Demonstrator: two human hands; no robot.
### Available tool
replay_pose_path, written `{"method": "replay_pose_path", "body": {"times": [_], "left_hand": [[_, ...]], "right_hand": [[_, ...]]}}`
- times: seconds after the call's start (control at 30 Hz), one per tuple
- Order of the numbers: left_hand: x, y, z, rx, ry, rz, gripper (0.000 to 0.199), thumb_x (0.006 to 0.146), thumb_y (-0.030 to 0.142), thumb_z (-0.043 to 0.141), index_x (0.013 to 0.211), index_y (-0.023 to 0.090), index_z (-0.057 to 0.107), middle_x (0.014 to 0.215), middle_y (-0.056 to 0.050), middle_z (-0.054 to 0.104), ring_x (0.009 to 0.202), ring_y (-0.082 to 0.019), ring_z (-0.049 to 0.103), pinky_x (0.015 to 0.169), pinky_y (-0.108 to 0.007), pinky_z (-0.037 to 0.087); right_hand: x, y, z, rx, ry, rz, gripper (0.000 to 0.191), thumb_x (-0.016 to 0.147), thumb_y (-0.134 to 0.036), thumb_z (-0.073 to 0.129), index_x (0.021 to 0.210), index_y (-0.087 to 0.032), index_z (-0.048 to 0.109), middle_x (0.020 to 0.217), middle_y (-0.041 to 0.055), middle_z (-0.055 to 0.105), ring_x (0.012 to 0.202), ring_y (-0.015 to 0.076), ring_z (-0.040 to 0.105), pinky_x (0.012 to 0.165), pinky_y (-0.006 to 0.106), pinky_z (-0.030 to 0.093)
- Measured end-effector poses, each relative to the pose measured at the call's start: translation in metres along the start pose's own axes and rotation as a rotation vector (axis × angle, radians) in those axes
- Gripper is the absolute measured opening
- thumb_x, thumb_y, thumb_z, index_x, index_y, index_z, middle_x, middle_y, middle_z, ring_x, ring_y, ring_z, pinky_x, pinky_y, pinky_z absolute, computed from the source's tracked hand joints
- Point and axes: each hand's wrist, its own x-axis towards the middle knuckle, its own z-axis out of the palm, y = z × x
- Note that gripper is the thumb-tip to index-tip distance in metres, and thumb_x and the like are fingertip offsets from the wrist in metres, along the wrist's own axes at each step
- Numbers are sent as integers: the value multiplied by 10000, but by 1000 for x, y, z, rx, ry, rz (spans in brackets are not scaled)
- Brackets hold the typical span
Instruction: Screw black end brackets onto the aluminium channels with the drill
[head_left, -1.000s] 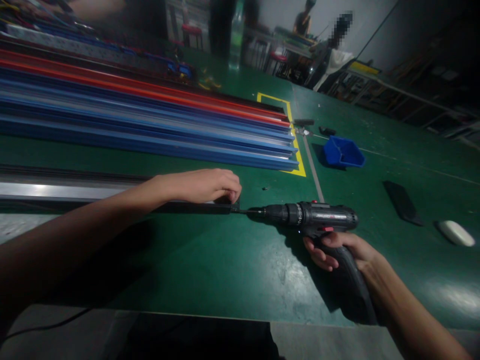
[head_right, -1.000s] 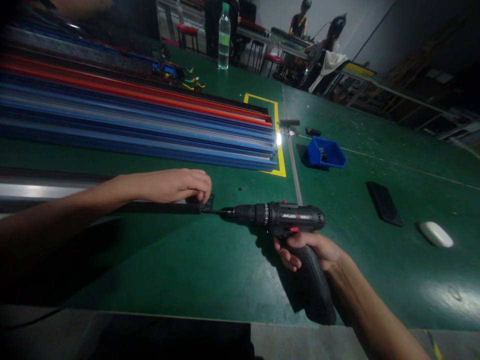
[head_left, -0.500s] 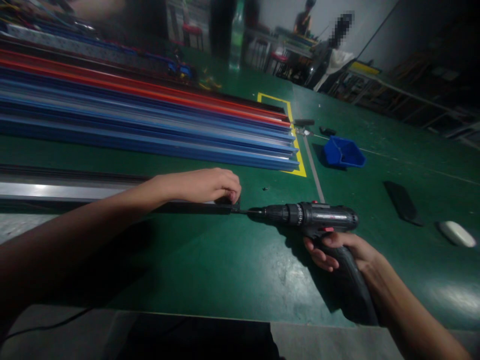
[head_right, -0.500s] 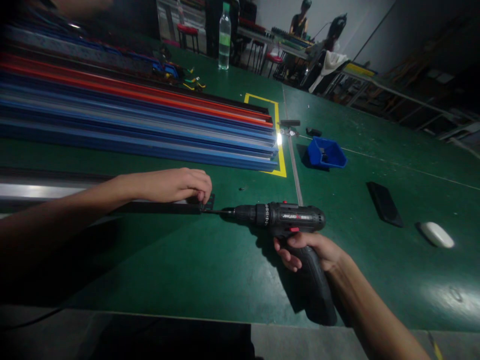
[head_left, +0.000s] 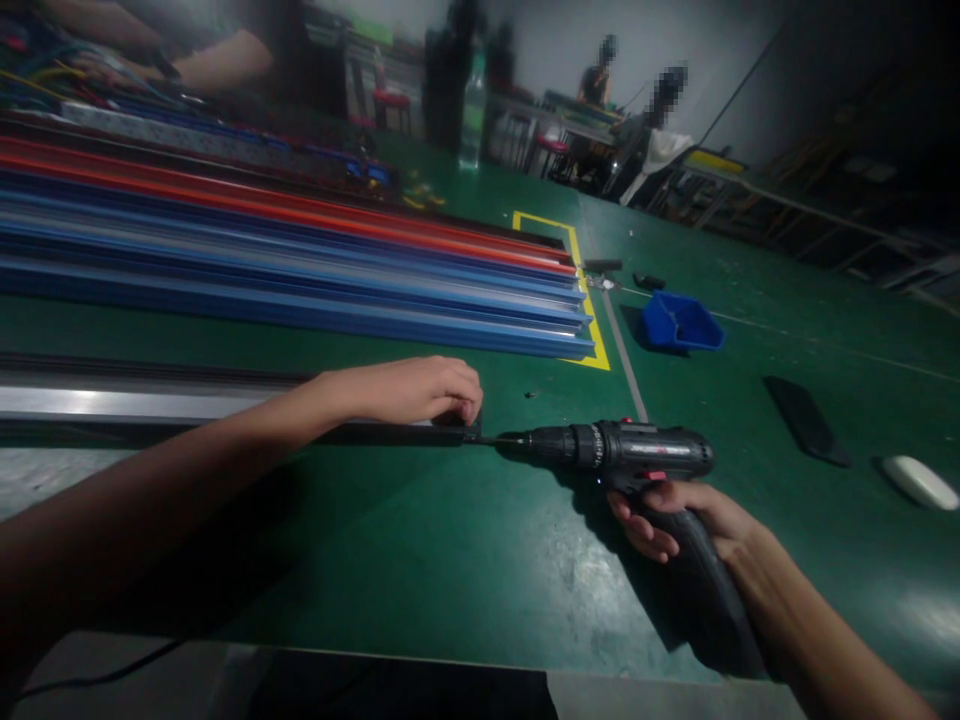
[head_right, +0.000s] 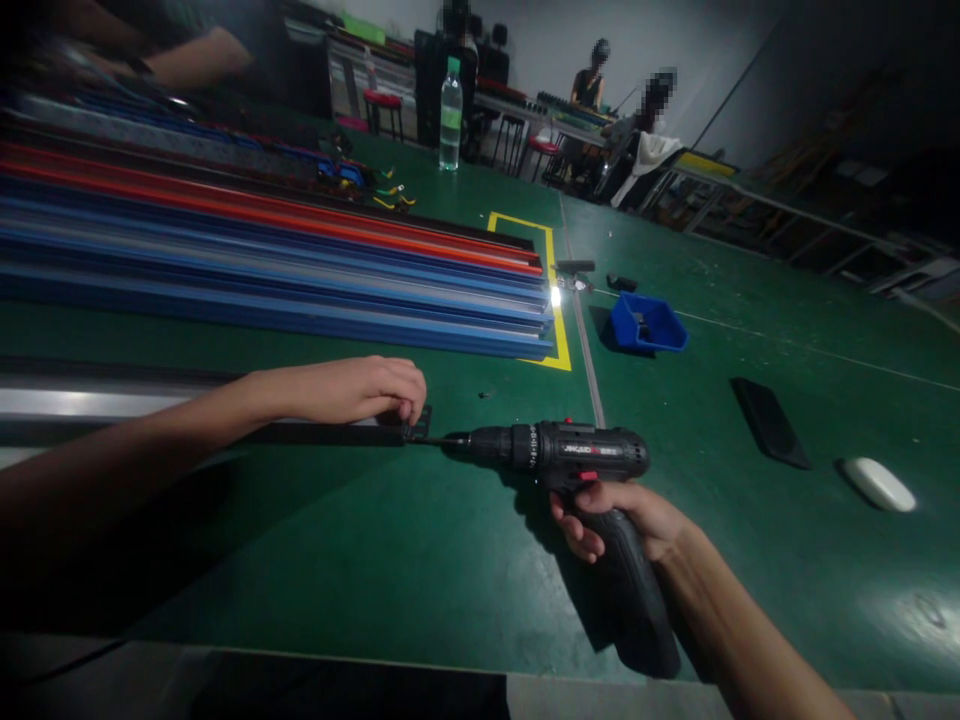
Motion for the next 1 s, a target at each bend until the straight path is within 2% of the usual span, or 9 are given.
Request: {"method": "replay_pose_path", "body": {"times": [0.17, 0.33, 0.47, 0.57, 0.67, 0.87, 1.0], "left_hand": [[-1, 0, 0, 1, 7, -2, 273, 987, 108, 459, 881, 195, 695, 934, -30, 703, 911, -155, 632, 868, -262, 451], [0, 1, -1, -32, 3, -27, 263, 1001, 140, 486, 885, 187, 718, 925, -34, 712, 888, -153, 644, 841, -253, 462], [-1, -3, -3, -85, 47, -20, 184, 1017, 270, 580, 1025, 191, 746, 1060, -69, 727, 982, -176, 670, 901, -266, 488], [-2, -6, -5, -111, 72, -35, 227, 997, 354, 640, 1132, 198, 735, 1151, -89, 722, 1074, -203, 672, 961, -295, 495], [-3, -6, -7, -137, 68, -74, 270, 985, 401, 657, 1158, 208, 733, 1191, -87, 723, 1115, -210, 672, 997, -310, 491], [-1, 0, -13, -139, 81, -215, 338, 1031, 464, 555, 1153, 202, 730, 1163, -74, 748, 1050, -186, 690, 939, -279, 493], [13, 6, -14, -28, 43, -216, 366, 1045, 464, 508, 1097, 183, 737, 1087, -76, 760, 993, -189, 693, 881, -271, 482]], "right_hand": [[0, 0, 2, -7, 45, 4, 258, 825, -321, 789, 962, -102, 779, 717, 43, 650, 497, 77, 480, 535, 204, 521], [1, 0, 0, 15, -15, -2, 329, 843, -294, 738, 1049, -41, 780, 769, 61, 682, 514, 69, 545, 556, 194, 530], [2, -1, 0, 8, -61, -27, 338, 868, -283, 699, 1076, -29, 779, 836, 94, 732, 597, 98, 656, 581, 187, 547], [3, -2, 1, -7, -65, -28, 340, 874, -293, 683, 1086, -42, 772, 858, 110, 761, 624, 132, 710, 565, 196, 551], [2, -2, 2, -10, -39, 2, 335, 867, -309, 683, 1084, -66, 761, 841, 109, 777, 594, 148, 722, 533, 204, 550], [-2, -5, 3, -10, 38, -8, 344, 810, -308, 694, 1031, -51, 749, 779, 119, 766, 542, 160, 715, 484, 202, 548], [-1, -7, 2, 4, 36, -102, 335, 815, -304, 665, 1020, -50, 741, 722, 87, 733, 480, 130, 658, 456, 200, 540]]}}
